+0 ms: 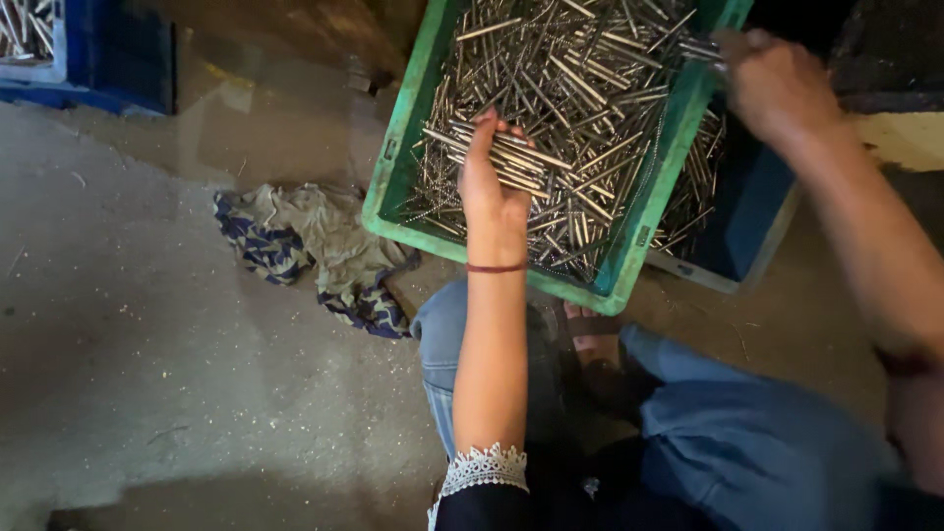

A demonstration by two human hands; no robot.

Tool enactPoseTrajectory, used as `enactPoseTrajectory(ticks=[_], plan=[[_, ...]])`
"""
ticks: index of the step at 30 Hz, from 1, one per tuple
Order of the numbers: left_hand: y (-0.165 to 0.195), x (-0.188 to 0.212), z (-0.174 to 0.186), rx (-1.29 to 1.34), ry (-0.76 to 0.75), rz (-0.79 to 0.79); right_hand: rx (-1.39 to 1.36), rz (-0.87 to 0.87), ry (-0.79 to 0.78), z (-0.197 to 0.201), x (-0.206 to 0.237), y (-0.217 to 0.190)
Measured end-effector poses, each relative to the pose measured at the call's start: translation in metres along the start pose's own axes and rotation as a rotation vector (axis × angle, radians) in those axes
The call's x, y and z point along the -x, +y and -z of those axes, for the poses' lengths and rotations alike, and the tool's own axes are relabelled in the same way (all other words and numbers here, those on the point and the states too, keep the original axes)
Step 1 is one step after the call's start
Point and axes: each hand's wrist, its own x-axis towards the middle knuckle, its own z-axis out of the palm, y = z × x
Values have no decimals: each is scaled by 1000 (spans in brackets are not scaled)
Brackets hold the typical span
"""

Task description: The person sits on the floor and sorts small metal rods by hand from a green bin, then uses a long metal rod to stir the contents. The person also briefly wipes a rack of long metal rods with a cloth.

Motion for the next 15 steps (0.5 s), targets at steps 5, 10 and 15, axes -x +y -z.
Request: enactPoseTrajectory(ticks=[5, 10, 15], plan=[[-11, 7, -9, -75, -83, 15, -654, -266, -9, 22, -16, -32], [-16, 20, -29, -56, -134, 80, -933, -269, -194, 47, -38, -93], [-13, 30, -37, -128, -117, 56, -675, 18, -84, 49, -48, -177]])
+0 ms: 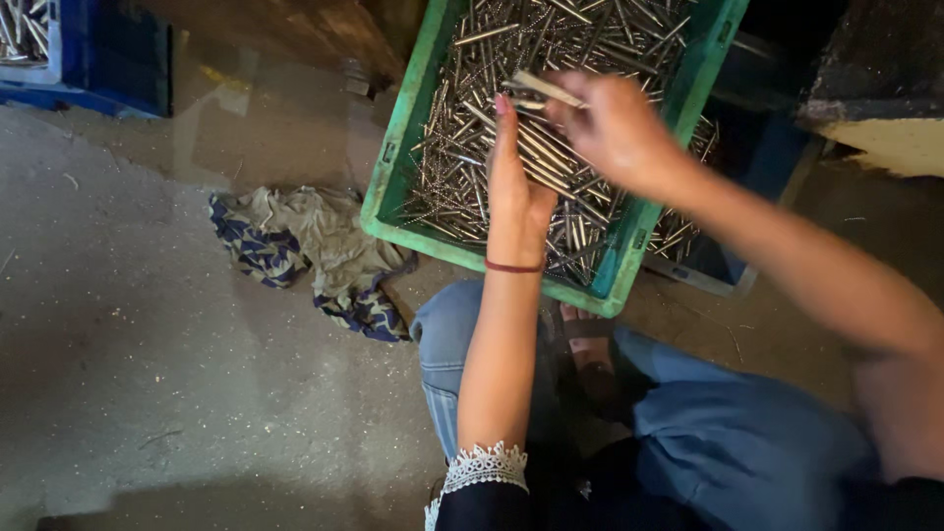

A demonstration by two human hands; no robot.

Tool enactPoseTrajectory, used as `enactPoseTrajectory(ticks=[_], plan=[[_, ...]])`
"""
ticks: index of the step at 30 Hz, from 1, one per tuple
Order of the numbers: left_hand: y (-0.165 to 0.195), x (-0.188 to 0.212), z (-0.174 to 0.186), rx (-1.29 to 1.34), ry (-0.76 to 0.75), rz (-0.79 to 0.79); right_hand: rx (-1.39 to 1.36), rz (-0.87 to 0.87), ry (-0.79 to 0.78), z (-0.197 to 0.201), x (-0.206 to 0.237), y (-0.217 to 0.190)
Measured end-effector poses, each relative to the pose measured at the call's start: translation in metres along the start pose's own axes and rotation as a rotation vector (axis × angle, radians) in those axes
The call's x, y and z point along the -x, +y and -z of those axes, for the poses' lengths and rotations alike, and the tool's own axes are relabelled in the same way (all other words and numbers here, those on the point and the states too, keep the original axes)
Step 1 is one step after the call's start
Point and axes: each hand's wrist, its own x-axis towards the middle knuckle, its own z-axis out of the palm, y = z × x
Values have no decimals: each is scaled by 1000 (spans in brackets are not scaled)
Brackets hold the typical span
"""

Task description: The person sits on the floor and sorts small metal rods by hand from a green bin, then uses a long metal rod to stir the contents. The person also briefly wipes a rack of long metal rods with a cloth.

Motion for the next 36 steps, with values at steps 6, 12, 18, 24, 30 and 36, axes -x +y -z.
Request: enactPoseTrajectory(ticks=[6, 12, 18, 24, 30, 36], plan=[[-1, -15, 11, 10, 31, -65, 409, 379, 80, -22, 26, -19], [-10, -25, 24, 197, -47, -65, 123, 369, 118, -5, 29, -10], [-12, -25, 23, 247, -45, -49, 138, 185, 273, 34, 15, 16], [-7, -12, 11, 291, -35, -115, -324, 305, 381, -9, 29, 33], [-31, 6, -5, 209, -54, -89, -852, 311, 593, -64, 27, 28], [-43, 1, 1, 189, -134, -141, -759, 401, 652, -66, 22, 10]])
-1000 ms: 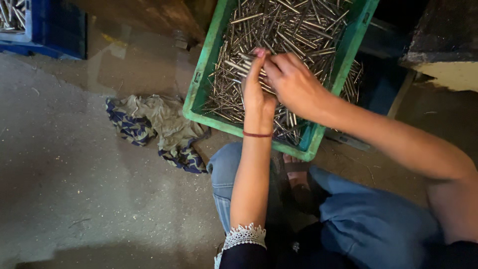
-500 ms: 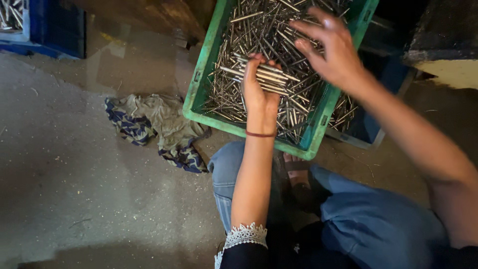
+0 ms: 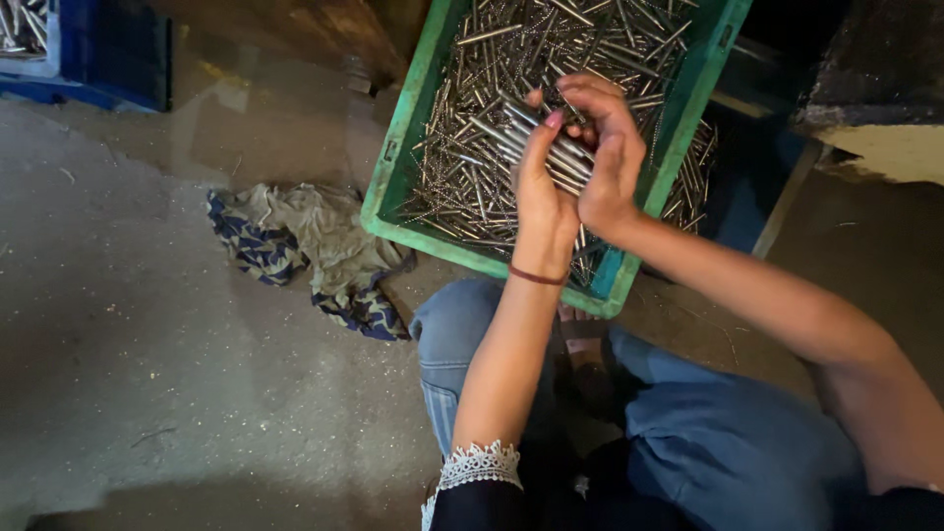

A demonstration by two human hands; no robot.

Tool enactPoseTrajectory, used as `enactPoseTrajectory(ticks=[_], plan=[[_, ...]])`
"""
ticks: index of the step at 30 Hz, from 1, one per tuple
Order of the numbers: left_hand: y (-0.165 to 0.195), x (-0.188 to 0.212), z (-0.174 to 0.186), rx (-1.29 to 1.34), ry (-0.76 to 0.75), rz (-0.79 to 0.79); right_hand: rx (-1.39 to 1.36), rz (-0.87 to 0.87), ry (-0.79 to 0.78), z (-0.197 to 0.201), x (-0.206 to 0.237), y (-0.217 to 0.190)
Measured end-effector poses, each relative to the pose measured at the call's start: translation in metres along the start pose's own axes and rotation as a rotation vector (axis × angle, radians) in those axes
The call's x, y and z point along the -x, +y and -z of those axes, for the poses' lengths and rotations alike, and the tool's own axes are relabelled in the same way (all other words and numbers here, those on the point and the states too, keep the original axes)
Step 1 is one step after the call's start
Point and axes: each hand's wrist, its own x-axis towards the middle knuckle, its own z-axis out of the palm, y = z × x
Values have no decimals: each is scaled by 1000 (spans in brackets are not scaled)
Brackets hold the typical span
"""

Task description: The person sits on the floor and sorts small metal rods by hand from a green bin, then uses a long metal rod to stir the contents. The person also briefly wipes a rack of long metal rods with a cloth.

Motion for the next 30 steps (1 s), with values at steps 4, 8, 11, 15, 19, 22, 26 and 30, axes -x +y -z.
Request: enactPoseTrajectory(ticks=[4, 8, 11, 15, 19, 22, 26, 30], plan=[[7, -1, 4, -94, 57, 56, 307, -11, -231, 5, -10, -9], [18, -3, 3, -207, 105, 170, 446, 34, -369, 30, -37, -16], [17, 0, 1, -402, 48, 185, 144, -148, -390, 43, -75, -8], [10, 9, -1, -523, -48, 344, 80, -311, -776, 49, -99, 2], [10, 8, -5, -488, -12, 413, 164, -247, -922, 52, -86, 3], [13, 4, -4, -401, 55, 374, 264, -269, -1008, 52, -71, 4], [10, 0, 7, -376, 68, 375, 207, -196, -1055, 50, -66, 6], [4, -8, 26, -548, -57, 232, 79, -582, -657, 50, -60, -3]])
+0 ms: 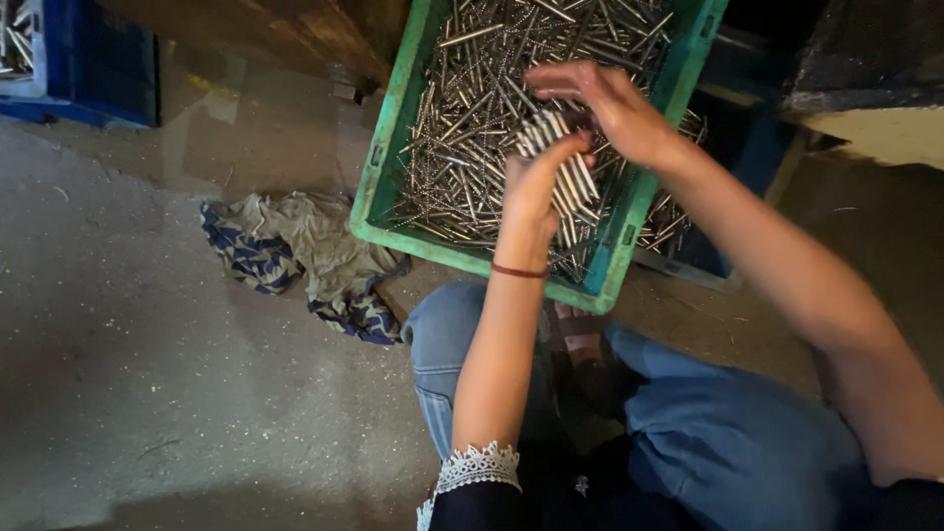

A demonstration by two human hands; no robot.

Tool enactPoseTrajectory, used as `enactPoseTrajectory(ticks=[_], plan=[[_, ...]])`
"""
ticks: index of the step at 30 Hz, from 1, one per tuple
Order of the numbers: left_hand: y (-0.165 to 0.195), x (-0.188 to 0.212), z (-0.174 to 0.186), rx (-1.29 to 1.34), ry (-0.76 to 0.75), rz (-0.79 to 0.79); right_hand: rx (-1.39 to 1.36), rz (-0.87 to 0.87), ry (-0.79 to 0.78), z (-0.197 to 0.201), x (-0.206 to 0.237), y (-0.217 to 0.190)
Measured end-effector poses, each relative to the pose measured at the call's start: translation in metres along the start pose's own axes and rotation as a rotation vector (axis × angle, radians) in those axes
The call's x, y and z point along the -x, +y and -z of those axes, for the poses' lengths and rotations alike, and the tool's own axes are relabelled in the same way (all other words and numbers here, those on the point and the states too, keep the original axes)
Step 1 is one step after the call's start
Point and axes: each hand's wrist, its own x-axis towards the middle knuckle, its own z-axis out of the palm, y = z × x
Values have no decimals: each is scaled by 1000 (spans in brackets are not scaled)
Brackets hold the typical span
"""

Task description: The person sits on the floor and sorts small metal rods by hand from a green bin, then uses a long metal rod to stir the contents. The person also briefly wipes a rack of long metal rods with a cloth.

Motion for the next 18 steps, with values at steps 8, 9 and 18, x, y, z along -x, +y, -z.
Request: enactPoseTrajectory(ticks=[8, 9, 18], plan=[[-3, -8, -3, -27, 254, 57, -155, -718, 257, -47, 5, 27], [1, -4, -7, -76, 250, 25, -188, -677, 250, -49, 7, 34], [55, 72, -68, -318, -103, -149, -884, -584, 503, -56, 19, 63]])
